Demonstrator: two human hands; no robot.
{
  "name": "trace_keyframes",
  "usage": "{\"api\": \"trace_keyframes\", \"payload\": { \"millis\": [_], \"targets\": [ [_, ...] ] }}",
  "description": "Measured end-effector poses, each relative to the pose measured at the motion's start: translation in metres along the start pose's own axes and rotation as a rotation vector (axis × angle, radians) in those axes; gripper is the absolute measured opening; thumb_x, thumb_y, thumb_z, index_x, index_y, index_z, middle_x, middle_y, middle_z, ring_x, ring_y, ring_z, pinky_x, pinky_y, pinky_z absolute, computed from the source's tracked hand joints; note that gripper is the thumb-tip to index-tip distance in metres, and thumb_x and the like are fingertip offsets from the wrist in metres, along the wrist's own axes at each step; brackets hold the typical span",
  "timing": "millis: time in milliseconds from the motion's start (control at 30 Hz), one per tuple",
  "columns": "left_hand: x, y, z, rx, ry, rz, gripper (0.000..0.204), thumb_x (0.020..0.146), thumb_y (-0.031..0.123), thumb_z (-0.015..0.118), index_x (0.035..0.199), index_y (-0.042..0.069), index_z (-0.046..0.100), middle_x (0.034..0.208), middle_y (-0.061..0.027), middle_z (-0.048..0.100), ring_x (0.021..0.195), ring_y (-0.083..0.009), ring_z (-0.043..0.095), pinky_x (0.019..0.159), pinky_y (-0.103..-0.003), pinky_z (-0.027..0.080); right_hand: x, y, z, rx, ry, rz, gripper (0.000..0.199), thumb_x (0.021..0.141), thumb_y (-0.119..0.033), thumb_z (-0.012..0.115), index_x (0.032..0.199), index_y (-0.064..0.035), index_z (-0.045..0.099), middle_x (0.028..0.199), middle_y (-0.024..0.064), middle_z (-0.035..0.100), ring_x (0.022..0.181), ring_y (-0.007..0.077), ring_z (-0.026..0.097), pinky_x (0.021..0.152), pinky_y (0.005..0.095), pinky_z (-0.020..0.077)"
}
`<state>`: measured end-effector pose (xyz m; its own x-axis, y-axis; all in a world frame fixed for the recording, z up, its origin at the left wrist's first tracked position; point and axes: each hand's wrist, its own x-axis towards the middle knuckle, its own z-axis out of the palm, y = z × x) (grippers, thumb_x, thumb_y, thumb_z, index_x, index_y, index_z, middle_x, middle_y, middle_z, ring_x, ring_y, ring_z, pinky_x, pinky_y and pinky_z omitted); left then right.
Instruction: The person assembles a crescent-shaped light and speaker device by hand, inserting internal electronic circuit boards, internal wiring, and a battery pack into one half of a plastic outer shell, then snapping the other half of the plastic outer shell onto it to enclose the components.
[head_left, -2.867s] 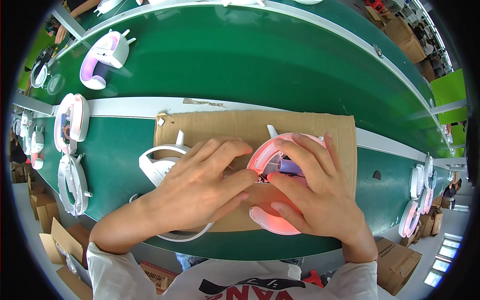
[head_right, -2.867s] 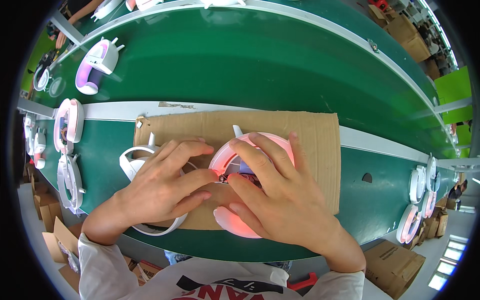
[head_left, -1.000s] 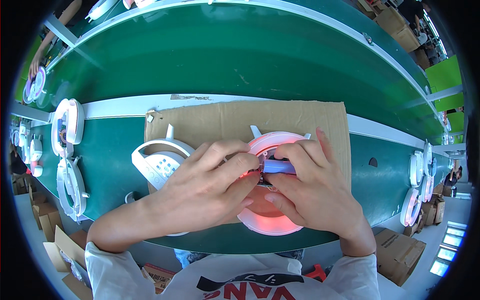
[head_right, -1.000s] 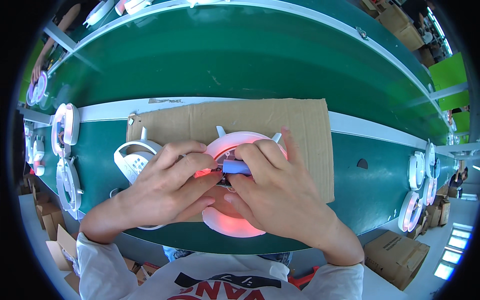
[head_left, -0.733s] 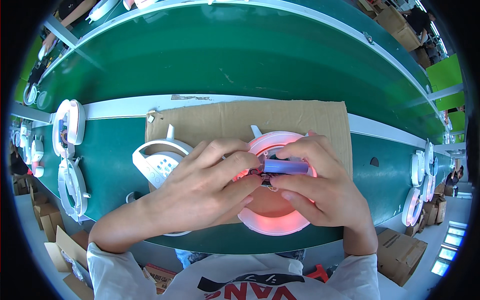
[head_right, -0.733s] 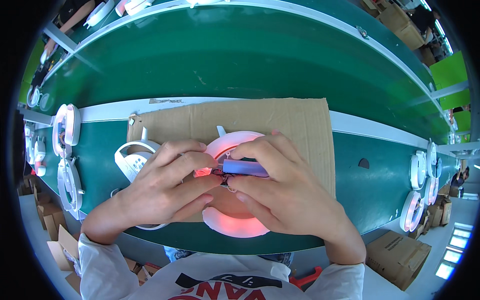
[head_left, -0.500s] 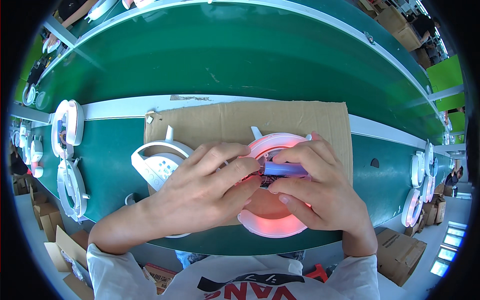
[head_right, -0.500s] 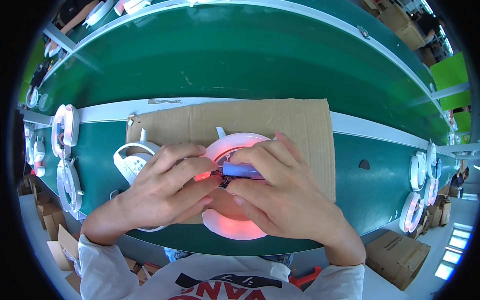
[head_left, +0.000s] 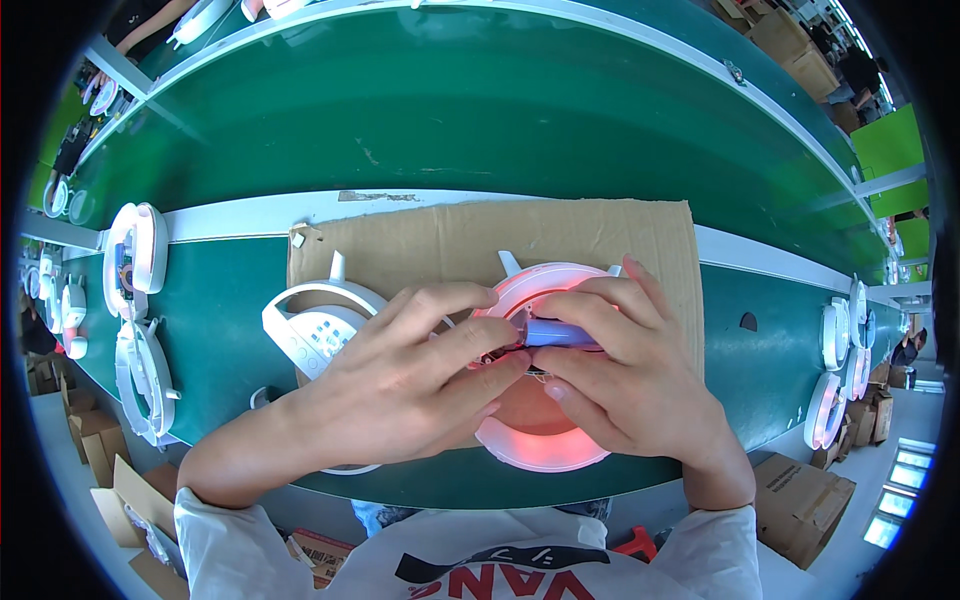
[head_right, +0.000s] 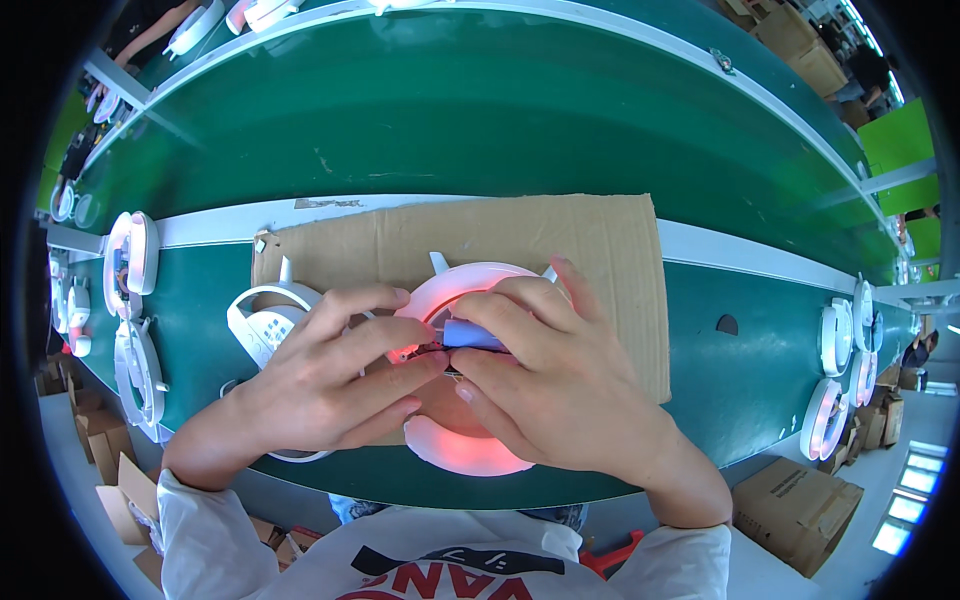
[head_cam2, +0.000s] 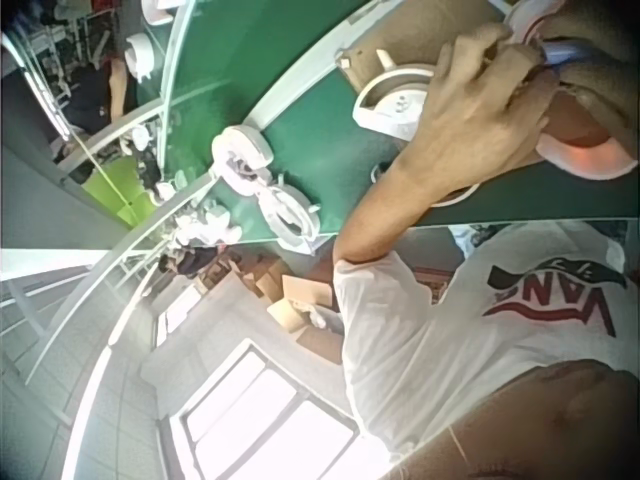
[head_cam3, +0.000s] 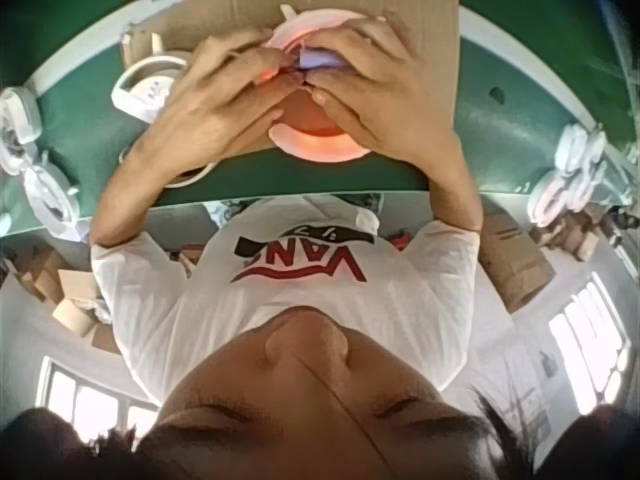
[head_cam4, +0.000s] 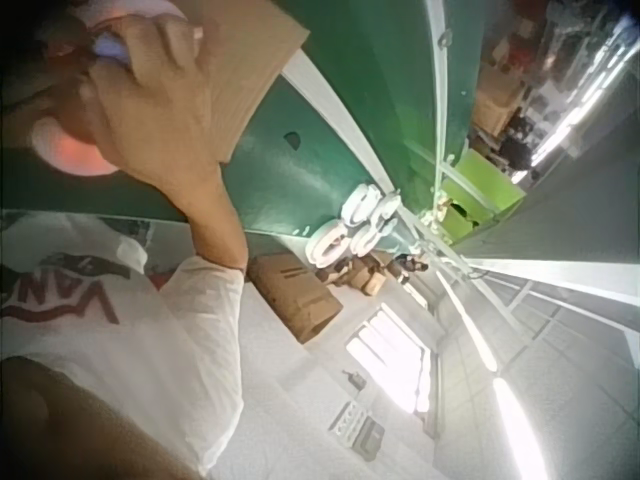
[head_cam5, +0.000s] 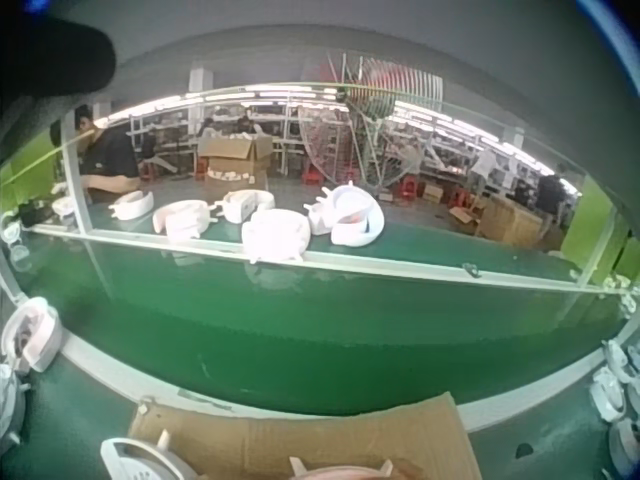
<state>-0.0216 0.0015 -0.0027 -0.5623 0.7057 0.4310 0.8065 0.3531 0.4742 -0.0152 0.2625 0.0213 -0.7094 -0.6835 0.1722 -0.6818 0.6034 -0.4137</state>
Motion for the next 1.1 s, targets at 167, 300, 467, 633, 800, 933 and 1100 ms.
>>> {"api": "trace_keyframes", "payload": {
  "millis": [167, 300, 467, 633, 800, 933, 1100],
  "targets": [
    [0.002, -0.002, 0.001, 0.136, -0.004, 0.074, 0.042, 0.068, 0.017, 0.084, 0.108, 0.005, 0.08, 0.122, -0.0078, 0.064, 0.121, -0.0356, 0.056, 0.081, -0.044, 0.056, 0.0, -0.012, -0.001, -0.068, -0.053, 0.072, 0.018, 0.086, -0.023, 0.075, 0.1, -0.0129, 0.078, 0.132, 0.0069, 0.063, 0.126, 0.0314, 0.056, 0.12, 0.0673, 0.0273],
    [0.0, 0.0, 0.002, 0.135, -0.012, 0.053, 0.042, 0.068, 0.017, 0.084, 0.108, 0.004, 0.08, 0.123, -0.0078, 0.064, 0.122, -0.0359, 0.056, 0.082, -0.043, 0.056, 0.001, -0.014, 0.002, -0.059, -0.031, 0.08, 0.019, 0.085, -0.021, 0.076, 0.101, -0.0101, 0.077, 0.133, 0.0083, 0.062, 0.124, 0.0318, 0.057, 0.119, 0.0672, 0.0293],
    [0.001, 0.002, 0.003, 0.164, -0.019, 0.022, 0.041, 0.069, 0.016, 0.084, 0.108, 0.003, 0.079, 0.124, -0.0085, 0.063, 0.124, -0.0352, 0.055, 0.088, -0.045, 0.055, -0.004, 0.001, -0.001, 0.025, 0.012, -0.027, 0.021, 0.083, -0.019, 0.076, 0.102, -0.0098, 0.077, 0.134, 0.0095, 0.063, 0.123, 0.0327, 0.058, 0.116, 0.0649, 0.0357],
    [-0.001, 0.004, 0.002, 0.141, -0.048, -0.029, 0.042, 0.07, 0.016, 0.084, 0.109, 0.002, 0.078, 0.126, -0.0082, 0.061, 0.127, -0.0348, 0.053, 0.092, -0.044, 0.053, 0.0, -0.005, 0.003, -0.043, -0.002, -0.024, 0.022, 0.083, -0.019, 0.076, 0.103, -0.0109, 0.078, 0.134, 0.0096, 0.063, 0.125, 0.0325, 0.058, 0.116, 0.0631, 0.0366],
    [0.0, 0.001, 0.004, 0.068, -0.04, -0.044, 0.04, 0.072, 0.015, 0.083, 0.109, 0.002, 0.077, 0.127, -0.0089, 0.061, 0.127, -0.0363, 0.053, 0.095, -0.045, 0.054, -0.002, -0.013, 0.004, -0.137, -0.012, 0.032, 0.023, 0.083, -0.023, 0.077, 0.103, -0.0123, 0.078, 0.136, 0.0085, 0.06, 0.127, 0.0314, 0.055, 0.115, 0.067, 0.0342],
    [-0.001, -0.005, 0.001, -0.01, -0.025, -0.024, 0.032, 0.074, 0.013, 0.081, 0.105, 0.002, 0.077, 0.125, -0.0101, 0.063, 0.126, -0.0384, 0.054, 0.096, -0.046, 0.054, -0.002, -0.02, 0.01, -0.189, -0.021, 0.069, 0.024, 0.084, -0.027, 0.078, 0.103, -0.0124, 0.078, 0.134, 0.007, 0.058, 0.129, 0.03, 0.052, 0.115, 0.0689, 0.0328],
    [0.001, -0.002, 0.003, -0.062, -0.006, -0.054, 0.03, 0.072, 0.007, 0.078, 0.102, 0.003, 0.077, 0.123, -0.0103, 0.065, 0.126, -0.0389, 0.054, 0.096, -0.047, 0.054, -0.001, -0.019, 0.007, -0.194, -0.115, 0.094, 0.025, 0.083, -0.029, 0.081, 0.102, -0.0119, 0.078, 0.133, 0.0062, 0.056, 0.132, 0.0282, 0.048, 0.117, 0.0689, 0.0303]
  ]
}}
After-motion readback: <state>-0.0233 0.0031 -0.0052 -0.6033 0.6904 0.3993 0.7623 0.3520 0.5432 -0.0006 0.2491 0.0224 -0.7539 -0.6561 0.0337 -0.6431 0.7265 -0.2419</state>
